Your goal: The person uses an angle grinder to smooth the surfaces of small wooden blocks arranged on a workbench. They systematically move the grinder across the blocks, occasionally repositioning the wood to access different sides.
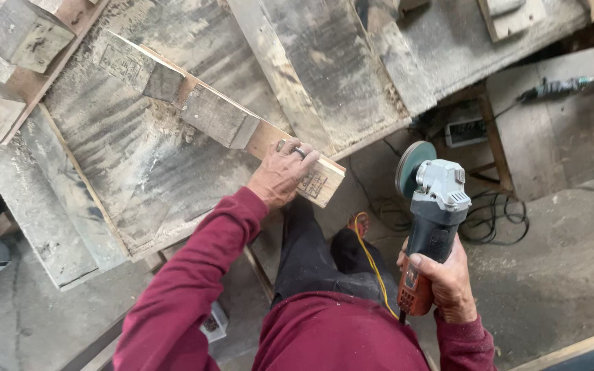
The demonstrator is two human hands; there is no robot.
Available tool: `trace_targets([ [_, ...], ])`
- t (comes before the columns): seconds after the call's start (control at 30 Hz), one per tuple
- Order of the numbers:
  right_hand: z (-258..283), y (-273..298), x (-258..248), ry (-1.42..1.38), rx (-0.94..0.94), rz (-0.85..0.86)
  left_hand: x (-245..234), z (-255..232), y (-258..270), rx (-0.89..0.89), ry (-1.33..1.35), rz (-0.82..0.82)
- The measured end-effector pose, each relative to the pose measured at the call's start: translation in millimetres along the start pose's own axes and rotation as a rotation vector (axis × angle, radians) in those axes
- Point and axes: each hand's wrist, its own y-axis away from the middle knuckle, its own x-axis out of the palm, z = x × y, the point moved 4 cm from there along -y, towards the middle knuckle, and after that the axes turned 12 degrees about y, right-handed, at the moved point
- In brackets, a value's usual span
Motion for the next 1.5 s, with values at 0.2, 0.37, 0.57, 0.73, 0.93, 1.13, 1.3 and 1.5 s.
trace_targets([
  [0.2, -16.3, 15.1, -0.8, -0.118, 0.043, -0.032, 2.7, -14.4, -8.2, -0.063, 0.008, 0.013],
  [0.37, -29.7, 13.6, 16.6, -0.227, 0.005, -0.048, -20.9, -39.3, -10.3, -0.024, -0.198, -0.067],
  [0.57, -44.2, 3.1, 34.1, -0.499, 0.002, -0.156, -8.2, -164.0, 30.3, 0.420, 0.549, 0.097],
  [0.73, -56.8, 0.3, 44.7, -0.597, 0.039, -0.264, 26.2, -180.6, 52.8, 0.530, 0.639, -0.122],
  [0.93, -69.0, 3.5, 59.6, -0.731, 0.030, -0.334, 27.4, -180.3, 66.0, 0.578, 0.508, -0.120],
  [1.13, -89.5, 1.9, 70.4, -0.810, 0.053, -0.275, 12.5, -180.5, 67.3, 0.597, 0.498, -0.131],
  [1.3, -110.9, -3.5, 74.7, -0.829, 0.129, -0.294, 18.4, -169.0, 66.6, 0.617, 0.366, -0.057],
  [1.5, -110.2, -8.0, 81.6, -0.744, 0.122, -0.344, 22.6, -161.8, 66.9, 0.634, 0.391, 0.013],
])
